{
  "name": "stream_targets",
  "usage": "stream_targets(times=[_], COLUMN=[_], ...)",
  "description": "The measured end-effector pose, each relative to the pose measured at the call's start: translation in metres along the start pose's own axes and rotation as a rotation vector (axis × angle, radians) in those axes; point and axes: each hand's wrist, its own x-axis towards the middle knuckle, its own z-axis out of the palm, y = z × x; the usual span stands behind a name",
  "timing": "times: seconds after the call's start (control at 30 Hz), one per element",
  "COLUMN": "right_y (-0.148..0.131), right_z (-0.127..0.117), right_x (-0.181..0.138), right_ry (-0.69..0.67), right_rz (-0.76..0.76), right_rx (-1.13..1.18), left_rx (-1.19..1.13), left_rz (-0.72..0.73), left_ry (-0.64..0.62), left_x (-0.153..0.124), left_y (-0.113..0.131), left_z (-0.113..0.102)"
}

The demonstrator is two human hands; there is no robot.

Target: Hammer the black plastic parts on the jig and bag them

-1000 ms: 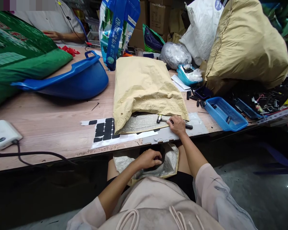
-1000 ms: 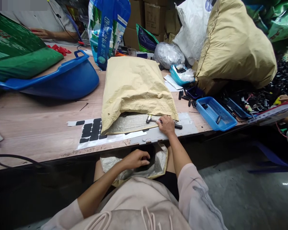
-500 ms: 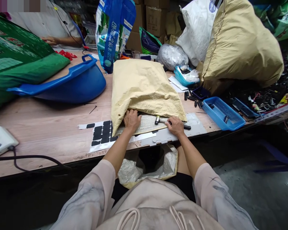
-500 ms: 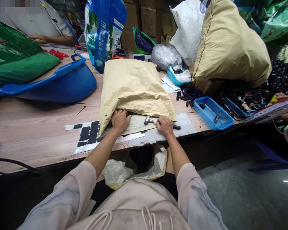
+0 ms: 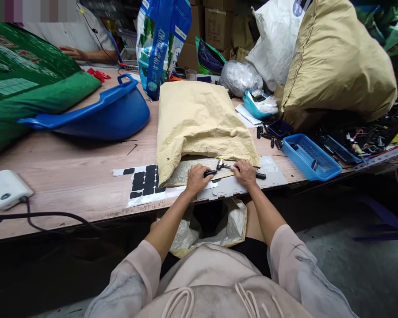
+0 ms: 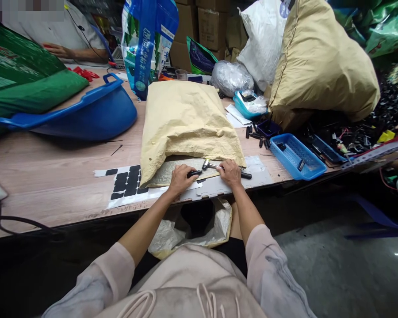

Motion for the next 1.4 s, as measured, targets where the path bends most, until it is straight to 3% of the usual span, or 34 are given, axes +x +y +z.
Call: stream_targets(times=[0.3,0.5,0.73,1.0,1.4], right_y=[0.002,-0.004,-0.016,-0.011,-0.029], right_z=[0.001,-0.014,-0.031,-0.028,-0.02], right_x=[-0.003,-0.007,-0.012,-0.016,-0.004], right_ry=[0.045,0.082,0.006,-0.066,-0.109], right_rz=[-0.057,-0.035,-0.124,-0.076,-0.095], right_rx=[-0.018,0.104,0.179,0.159,0.14], left_rx=[-0.105,-0.119,-0.142,-0.144,-0.109], left_rz=[-0.067,-0.099,-0.111,-0.133,-0.119], left_ry=[-0.021,-0.072,-0.076,-0.079,-0.115], left_x=[0.005,0.007,0.009,0.01,0.009], left_y=[0.004,0.005,0.004,0.006,0.009], left_z=[0.002,-0.001,0.0,0.0,-0.006])
